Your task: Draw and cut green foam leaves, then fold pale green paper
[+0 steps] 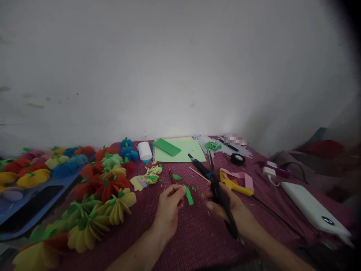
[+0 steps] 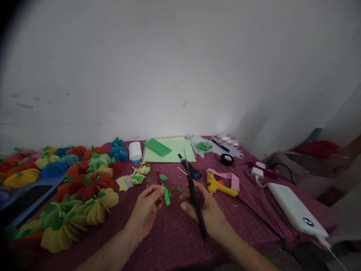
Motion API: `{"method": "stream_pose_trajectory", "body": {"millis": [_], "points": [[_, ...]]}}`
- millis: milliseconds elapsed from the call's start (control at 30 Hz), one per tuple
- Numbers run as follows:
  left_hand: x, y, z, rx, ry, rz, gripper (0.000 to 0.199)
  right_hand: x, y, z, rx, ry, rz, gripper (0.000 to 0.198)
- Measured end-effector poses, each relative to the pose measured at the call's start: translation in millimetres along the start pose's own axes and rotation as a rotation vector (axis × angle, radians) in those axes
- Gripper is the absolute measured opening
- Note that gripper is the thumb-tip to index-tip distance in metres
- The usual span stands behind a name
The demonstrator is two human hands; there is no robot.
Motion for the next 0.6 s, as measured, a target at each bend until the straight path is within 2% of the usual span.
{"method": "stream_pose_trajectory", "body": {"millis": [167,267,433,600], "points": [[1.2,3.3,-0.6,-0.043,0.018,-0.036,0.021,-41.1,-4.7,16.9,-0.006,-0.004,0.148,0.054],[3.3,5.8,0.6,-0.078,0.037,-0.04,0.021,-54.7,-7.9,22.8,0.031,-0.022,0.193,0.048],[5.5,7.8,3.3,-0.12,0.063,-0.032,0.022,-55.9,-7.0,22.2,0.053,-0.002,0.224,0.038],[3.4,6.6,0.7,-0.065,0.045,-0.067,0.025,-45.6,-6.9,21.8,0.056,0.005,0.17,0.035]]}}
Point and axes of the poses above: each hand's wrist, its own z-axis towards the middle knuckle, its own x-axis out of the back of the hand, y = z × x, the point moved 6 cm from there along z, towards the middle knuckle, and after that the axes turned 9 degrees about y, right-handed, at the moved point
